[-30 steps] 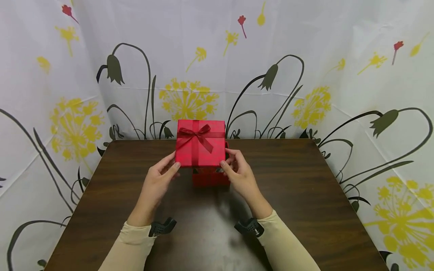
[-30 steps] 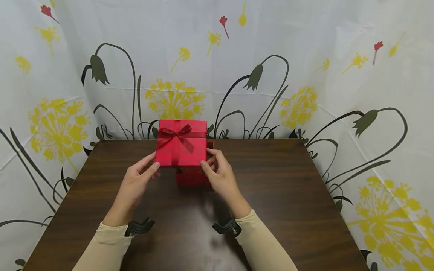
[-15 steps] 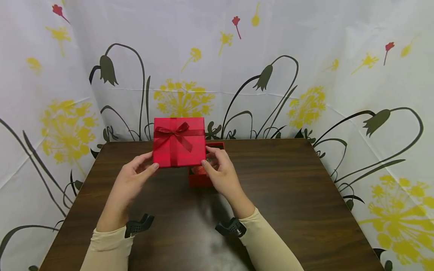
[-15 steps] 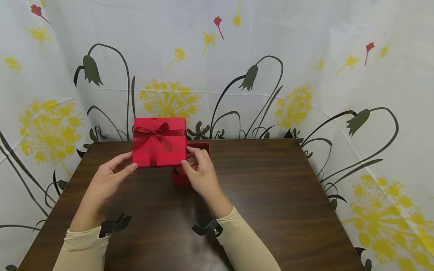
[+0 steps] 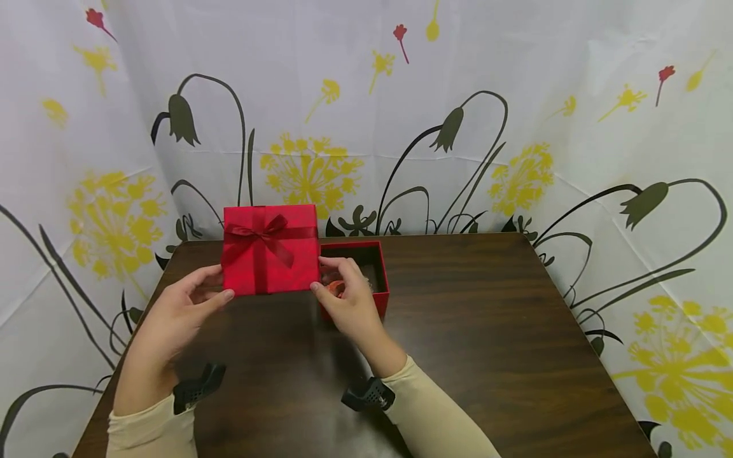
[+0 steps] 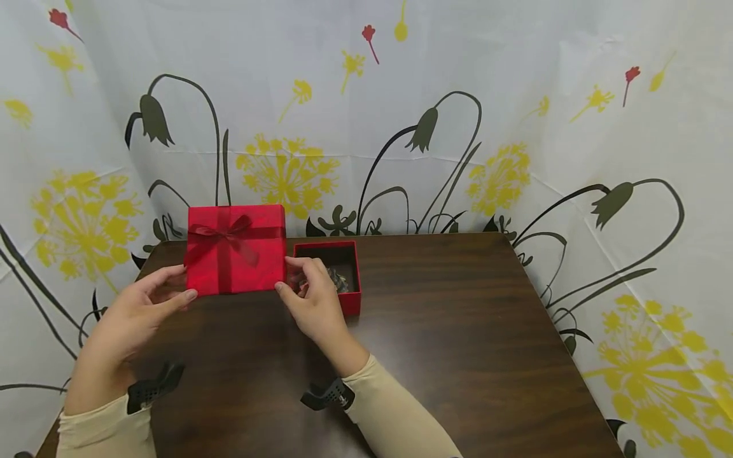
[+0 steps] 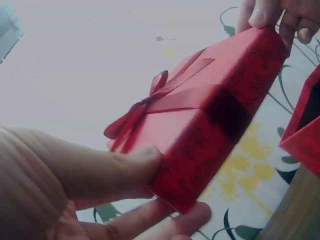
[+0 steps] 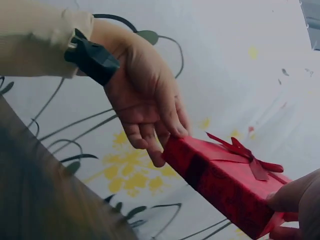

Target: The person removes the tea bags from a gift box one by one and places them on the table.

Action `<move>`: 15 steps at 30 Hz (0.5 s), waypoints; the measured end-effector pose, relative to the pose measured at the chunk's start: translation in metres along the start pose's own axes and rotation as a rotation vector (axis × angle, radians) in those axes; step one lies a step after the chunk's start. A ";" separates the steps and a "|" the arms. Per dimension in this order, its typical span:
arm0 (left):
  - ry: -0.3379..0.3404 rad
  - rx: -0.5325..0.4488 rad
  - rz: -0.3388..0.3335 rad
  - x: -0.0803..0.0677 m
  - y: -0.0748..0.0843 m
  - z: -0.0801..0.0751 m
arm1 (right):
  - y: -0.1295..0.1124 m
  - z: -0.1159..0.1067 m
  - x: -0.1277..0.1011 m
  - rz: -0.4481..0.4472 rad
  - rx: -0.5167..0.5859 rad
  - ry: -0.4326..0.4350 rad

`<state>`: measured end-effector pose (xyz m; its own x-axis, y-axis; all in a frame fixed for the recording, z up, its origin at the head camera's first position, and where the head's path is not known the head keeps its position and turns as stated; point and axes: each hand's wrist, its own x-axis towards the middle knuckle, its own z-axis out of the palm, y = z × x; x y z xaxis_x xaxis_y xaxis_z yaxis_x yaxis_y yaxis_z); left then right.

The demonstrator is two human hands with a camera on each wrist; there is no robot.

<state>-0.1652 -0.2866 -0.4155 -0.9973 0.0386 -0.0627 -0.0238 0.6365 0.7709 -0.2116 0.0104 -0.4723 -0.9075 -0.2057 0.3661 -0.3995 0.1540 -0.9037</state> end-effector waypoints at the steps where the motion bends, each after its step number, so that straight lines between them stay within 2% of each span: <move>1: -0.008 0.002 -0.005 0.000 -0.001 -0.001 | 0.002 0.003 -0.001 -0.002 0.005 0.002; 9: -0.021 0.048 -0.021 0.000 -0.016 -0.011 | 0.011 0.030 -0.011 -0.041 0.046 0.004; 12: -0.026 0.061 -0.052 0.002 -0.025 -0.013 | 0.014 0.039 -0.016 -0.014 0.054 -0.030; 15: -0.051 0.034 -0.084 0.006 -0.035 -0.011 | 0.017 0.044 -0.021 0.032 0.048 -0.076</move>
<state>-0.1715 -0.3172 -0.4358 -0.9870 0.0229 -0.1590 -0.1037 0.6652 0.7394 -0.1939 -0.0256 -0.5052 -0.9067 -0.2741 0.3205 -0.3619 0.1153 -0.9251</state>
